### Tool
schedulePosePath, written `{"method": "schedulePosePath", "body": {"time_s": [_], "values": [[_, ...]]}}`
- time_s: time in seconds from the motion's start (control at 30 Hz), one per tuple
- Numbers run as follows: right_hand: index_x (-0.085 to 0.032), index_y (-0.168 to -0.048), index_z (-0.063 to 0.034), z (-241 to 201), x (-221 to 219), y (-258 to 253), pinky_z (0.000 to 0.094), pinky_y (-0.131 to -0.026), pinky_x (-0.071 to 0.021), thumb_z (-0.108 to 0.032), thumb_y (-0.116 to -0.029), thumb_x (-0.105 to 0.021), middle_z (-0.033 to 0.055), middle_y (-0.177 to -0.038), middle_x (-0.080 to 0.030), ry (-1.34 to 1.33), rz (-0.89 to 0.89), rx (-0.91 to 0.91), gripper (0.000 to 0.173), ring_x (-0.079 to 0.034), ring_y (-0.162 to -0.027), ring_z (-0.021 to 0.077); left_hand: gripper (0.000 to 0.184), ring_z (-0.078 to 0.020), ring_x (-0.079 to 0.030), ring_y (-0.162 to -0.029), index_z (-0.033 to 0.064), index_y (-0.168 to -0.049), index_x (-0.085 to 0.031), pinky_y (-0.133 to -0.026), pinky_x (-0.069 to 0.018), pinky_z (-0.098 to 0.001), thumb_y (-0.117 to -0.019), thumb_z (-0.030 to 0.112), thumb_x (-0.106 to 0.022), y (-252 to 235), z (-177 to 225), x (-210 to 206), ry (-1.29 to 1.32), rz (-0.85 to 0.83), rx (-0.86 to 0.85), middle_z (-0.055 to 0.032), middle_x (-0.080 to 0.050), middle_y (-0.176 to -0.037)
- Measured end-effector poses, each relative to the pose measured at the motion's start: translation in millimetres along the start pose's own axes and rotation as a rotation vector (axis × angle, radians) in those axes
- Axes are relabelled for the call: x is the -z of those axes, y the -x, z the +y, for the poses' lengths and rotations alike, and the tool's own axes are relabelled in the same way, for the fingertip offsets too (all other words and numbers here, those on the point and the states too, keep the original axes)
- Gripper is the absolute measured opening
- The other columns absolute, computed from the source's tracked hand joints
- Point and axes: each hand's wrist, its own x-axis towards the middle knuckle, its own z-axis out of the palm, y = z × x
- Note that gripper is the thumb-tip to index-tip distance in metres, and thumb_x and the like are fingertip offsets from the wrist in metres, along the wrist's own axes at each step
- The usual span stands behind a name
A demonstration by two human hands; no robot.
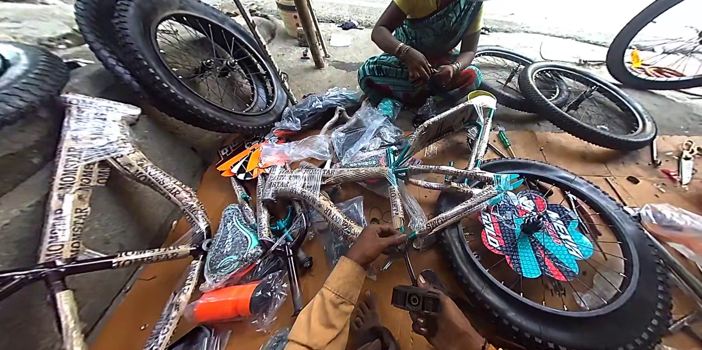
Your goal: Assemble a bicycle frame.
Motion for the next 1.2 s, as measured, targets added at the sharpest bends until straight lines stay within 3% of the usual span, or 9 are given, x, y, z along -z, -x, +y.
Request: {"method": "schedulePosePath", "body": {"time_s": [0.13,0.23,0.4,0.53,0.7,0.87,0.93,1.13,1.2], "values": [[-0.061,-0.088,-0.0135,-12,6,3,0.0227,-0.051,-0.0409,-0.044,-0.1106,-0.028,-0.0029,-0.063,-0.051,-0.003,0.012,0.044,0.050,-0.047,-0.053,0.0070,0.026,-0.0145,-0.071,-0.079,0.0010,-0.104,-0.071,-0.079,-0.0603,-0.0315,-0.0963,0.026,-0.073,-2,4,2,-0.073,0.009,0.033,-0.0080,-0.073,-0.091],[-0.059,-0.086,-0.0124,-36,10,8,0.0225,-0.046,-0.0393,-0.044,-0.1106,-0.026,-0.0015,-0.061,-0.051,-0.029,0.142,0.061,0.051,-0.046,-0.049,0.0075,0.026,-0.0141,-0.071,-0.081,0.0006,-0.105,-0.070,-0.080,-0.0597,-0.0313,-0.0977,0.026,-0.071,-4,6,4,-0.065,-0.034,0.036,-0.0083,-0.072,-0.094],[-0.061,-0.100,-0.0102,-81,9,3,0.0230,-0.045,-0.0395,-0.040,-0.1102,-0.026,0.0017,-0.068,-0.055,-0.076,0.318,0.210,0.047,-0.046,-0.050,0.0086,0.024,-0.0141,-0.071,-0.085,-0.0001,-0.110,-0.068,-0.083,-0.0600,-0.0314,-0.0980,0.021,-0.070,-1,10,6,-0.055,-0.096,0.003,-0.0085,-0.071,-0.099],[-0.063,-0.101,-0.0059,-122,-13,-28,0.0244,-0.046,-0.0410,-0.037,-0.1108,-0.033,0.0033,-0.067,-0.056,-0.003,0.356,0.346,0.044,-0.047,-0.049,0.0101,0.024,-0.0138,-0.069,-0.088,0.0003,-0.113,-0.069,-0.084,-0.0588,-0.0323,-0.0974,0.019,-0.070,-2,11,10,-0.122,-0.151,-0.042,-0.0080,-0.071,-0.101],[-0.063,-0.106,-0.0079,-153,-48,-86,0.0236,-0.047,-0.0420,-0.047,-0.1088,-0.042,0.0027,-0.069,-0.058,0.258,0.339,0.367,0.045,-0.048,-0.049,0.0093,0.027,-0.0153,-0.070,-0.090,-0.0007,-0.114,-0.067,-0.085,-0.0604,-0.0344,-0.0963,0.020,-0.072,-3,13,6,-0.108,-0.118,-0.021,-0.0087,-0.071,-0.101],[-0.060,-0.093,-0.0105,-157,-75,-125,0.0256,-0.049,-0.0402,-0.058,-0.1061,-0.040,0.0000,-0.064,-0.048,0.547,0.276,0.244,0.053,-0.045,-0.051,0.0109,0.039,-0.0204,-0.070,-0.088,-0.0021,-0.120,-0.061,-0.084,-0.0609,-0.0391,-0.0918,0.020,-0.076,-6,-1,1,-0.050,-0.051,-0.035,-0.0125,-0.068,-0.103],[-0.059,-0.093,-0.0106,-156,-77,-134,0.0261,-0.049,-0.0419,-0.062,-0.1049,-0.040,0.0004,-0.065,-0.048,0.596,0.271,0.221,0.056,-0.046,-0.051,0.0114,0.042,-0.0214,-0.070,-0.087,-0.0015,-0.124,-0.060,-0.082,-0.0614,-0.0395,-0.0904,0.018,-0.076,-6,-2,-1,0.006,-0.043,-0.052,-0.0132,-0.069,-0.105],[-0.060,-0.100,-0.0074,-145,-64,-126,0.0327,-0.057,-0.0442,-0.066,-0.1054,-0.029,0.0022,-0.069,-0.046,0.742,0.428,0.265,0.066,-0.046,-0.057,0.0147,0.033,-0.0202,-0.071,-0.092,-0.0022,-0.118,-0.064,-0.085,-0.0607,-0.0382,-0.0927,0.016,-0.074,-10,-3,-7,0.043,-0.037,-0.029,-0.0126,-0.070,-0.103],[-0.066,-0.112,-0.0079,-138,-54,-105,0.0360,-0.060,-0.0444,-0.058,-0.1079,-0.034,0.0041,-0.074,-0.049,0.814,0.449,0.376,0.059,-0.046,-0.061,0.0162,0.030,-0.0194,-0.071,-0.092,-0.0029,-0.116,-0.064,-0.086,-0.0609,-0.0372,-0.0934,0.015,-0.074,-9,-5,-10,0.049,-0.026,-0.073,-0.0126,-0.071,-0.102]]}}
